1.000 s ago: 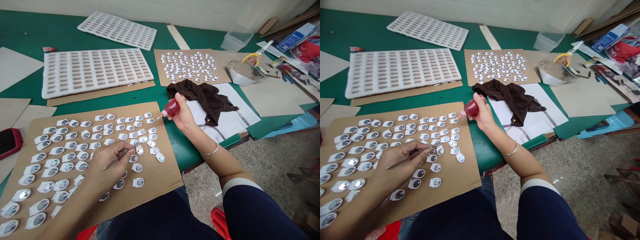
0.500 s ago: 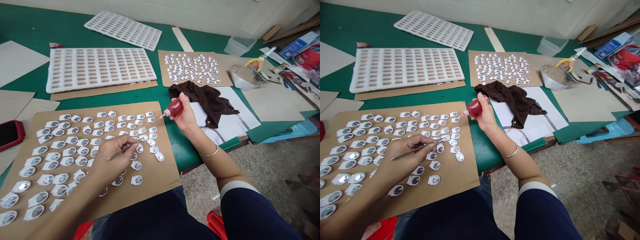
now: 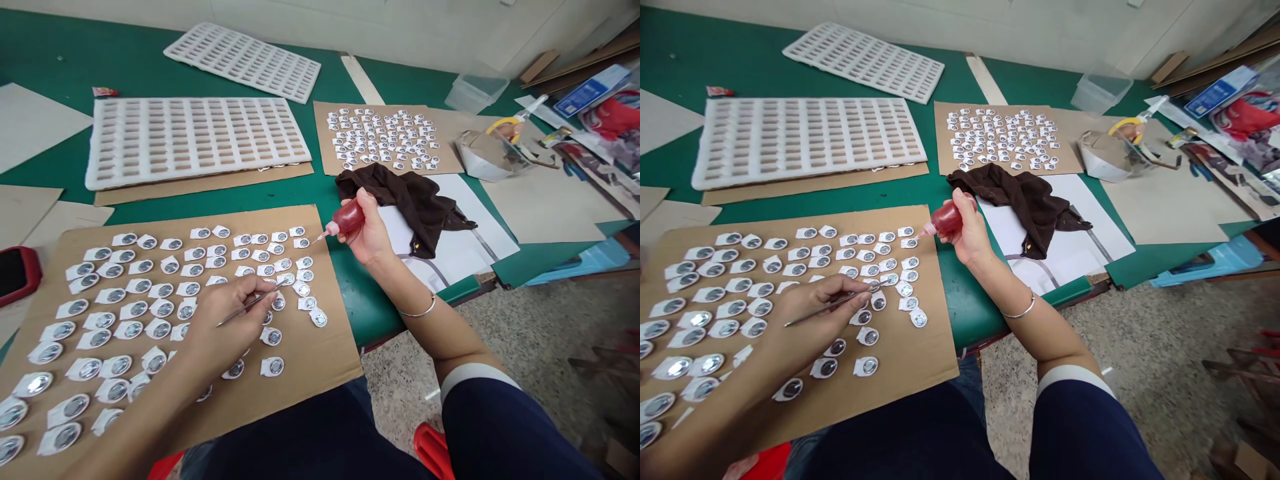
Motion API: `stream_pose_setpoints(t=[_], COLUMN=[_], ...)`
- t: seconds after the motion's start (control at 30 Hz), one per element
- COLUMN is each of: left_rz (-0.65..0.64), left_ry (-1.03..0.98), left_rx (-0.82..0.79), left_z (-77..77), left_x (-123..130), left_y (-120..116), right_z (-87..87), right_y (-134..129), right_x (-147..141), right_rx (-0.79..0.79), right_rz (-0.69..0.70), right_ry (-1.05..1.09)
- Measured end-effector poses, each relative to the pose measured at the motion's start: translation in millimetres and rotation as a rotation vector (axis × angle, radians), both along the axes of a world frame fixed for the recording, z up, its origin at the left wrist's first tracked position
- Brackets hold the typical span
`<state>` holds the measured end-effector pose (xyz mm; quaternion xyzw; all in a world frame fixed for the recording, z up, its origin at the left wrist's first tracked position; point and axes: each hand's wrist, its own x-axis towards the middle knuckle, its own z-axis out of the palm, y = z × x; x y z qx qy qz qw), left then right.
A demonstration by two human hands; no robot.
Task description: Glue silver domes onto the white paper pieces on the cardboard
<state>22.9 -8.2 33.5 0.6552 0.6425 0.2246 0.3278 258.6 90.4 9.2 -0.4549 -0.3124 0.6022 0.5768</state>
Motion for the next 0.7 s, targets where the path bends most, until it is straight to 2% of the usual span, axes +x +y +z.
stream_pose_setpoints(t=[0.4, 0.7], left_rz=[-0.062, -0.286], left_ry=[0.061, 0.103], left_rx=[0.058, 0.152], left_z=[-5.3, -0.5], left_x=[-3.0, -0.6], left_y=[-2.2, 3.5], right_z=[-3.6, -1.8], right_y=[1.0, -1.3], right_x=[1.6, -0.3], right_rx=[0.042, 0.027], right_rz=[0.036, 0.02], right_ry=[-0.089, -0.106])
